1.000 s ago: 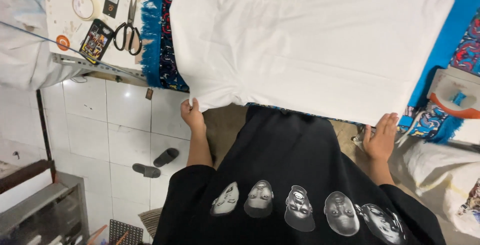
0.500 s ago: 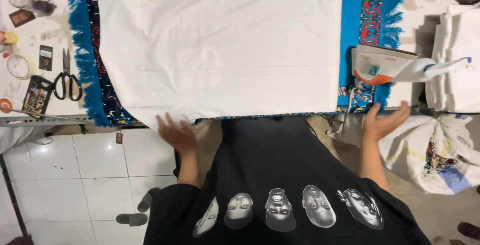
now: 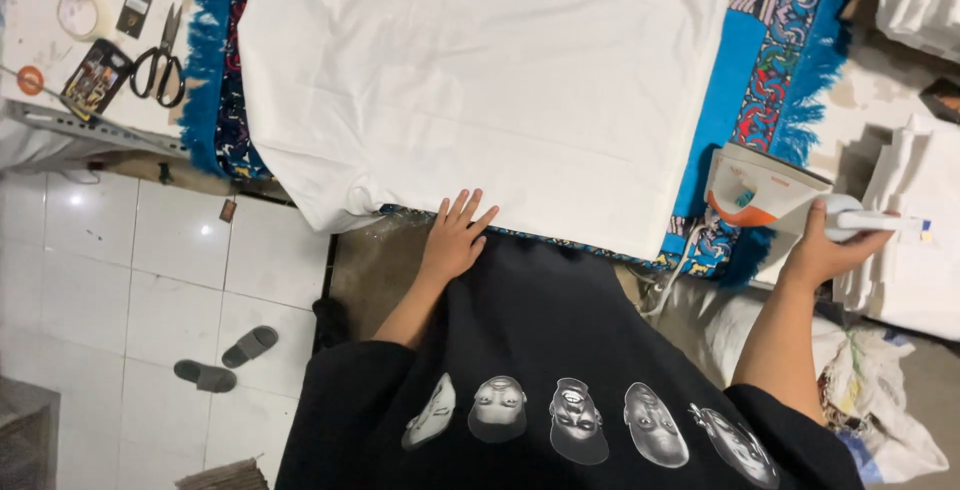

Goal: The person unfolds a white shirt on a patterned mat, smooths it by hand, sprays it with water, and irons it with a handheld iron. They repeatedly adjust the shirt's position and continue ironing different sections.

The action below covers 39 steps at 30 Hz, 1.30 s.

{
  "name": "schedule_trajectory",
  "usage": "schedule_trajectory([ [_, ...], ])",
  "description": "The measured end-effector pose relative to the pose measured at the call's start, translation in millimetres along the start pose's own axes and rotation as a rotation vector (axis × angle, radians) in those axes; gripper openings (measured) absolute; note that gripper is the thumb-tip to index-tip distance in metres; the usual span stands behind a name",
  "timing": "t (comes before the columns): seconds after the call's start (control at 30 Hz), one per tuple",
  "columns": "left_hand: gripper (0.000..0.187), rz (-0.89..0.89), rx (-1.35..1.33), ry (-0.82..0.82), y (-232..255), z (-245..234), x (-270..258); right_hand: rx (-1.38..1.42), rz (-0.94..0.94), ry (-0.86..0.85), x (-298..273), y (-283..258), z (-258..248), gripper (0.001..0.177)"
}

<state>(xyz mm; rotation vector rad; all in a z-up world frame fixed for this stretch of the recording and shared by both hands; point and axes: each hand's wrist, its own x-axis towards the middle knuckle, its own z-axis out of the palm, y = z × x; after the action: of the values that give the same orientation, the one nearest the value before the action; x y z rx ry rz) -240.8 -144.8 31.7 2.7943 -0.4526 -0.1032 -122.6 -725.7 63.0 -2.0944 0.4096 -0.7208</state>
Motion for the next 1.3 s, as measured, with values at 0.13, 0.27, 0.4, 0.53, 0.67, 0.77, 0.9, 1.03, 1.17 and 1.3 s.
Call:
schedule_trajectory([
  [0.13,0.060,0.062,0.042,-0.133,3.7,4.7,2.4,0.186,-0.006,0.161,23.9,27.2,14.1,0.056],
  [0.27,0.061,0.175,-0.021,-0.263,-6.6,5.9,9.2,0.019,-0.006,0.349,24.2,15.6,0.2,0.036],
  [0.4,0.053,0.217,-0.051,-0.303,-21.6,-1.2,11.8,0.334,0.055,0.310,-39.0,-18.3,-39.9,0.044],
  [0.53,0.057,-0.126,-0.040,-0.156,-46.6,-30.4,21.0,0.364,0.136,0.009,-122.1,-85.8,-54.0,0.048],
  [0.67,0.066,-0.560,-0.086,-0.229,-80.2,-43.9,20.9,0.330,0.355,-0.333,-193.0,-100.0,-23.5,0.064],
  [0.77,0.069,-0.529,-0.140,-0.310,-108.4,-45.0,3.3,-0.096,0.312,-0.598,-215.0,-121.8,10.0,0.051],
  [0.9,0.069,-0.466,-0.090,-0.345,-119.3,-49.5,-21.4,-0.143,0.220,-0.741,-233.0,-172.4,48.2,0.067],
  [1.03,0.069,-0.470,-0.081,-0.245,-132.0,-49.8,-42.4,-0.173,0.209,-0.766,-228.3,-193.6,61.8,0.034],
  [1.17,0.067,-0.482,-0.102,-0.196,-152.2,-52.1,-58.6,-0.143,0.180,-0.774,-236.0,-205.4,79.3,0.031],
  [1.3,0.064,-0.507,-0.100,-0.149,-175.8,-63.2,-72.8,-0.011,0.207,-0.766,-240.5,-233.9,97.8,0.035],
])
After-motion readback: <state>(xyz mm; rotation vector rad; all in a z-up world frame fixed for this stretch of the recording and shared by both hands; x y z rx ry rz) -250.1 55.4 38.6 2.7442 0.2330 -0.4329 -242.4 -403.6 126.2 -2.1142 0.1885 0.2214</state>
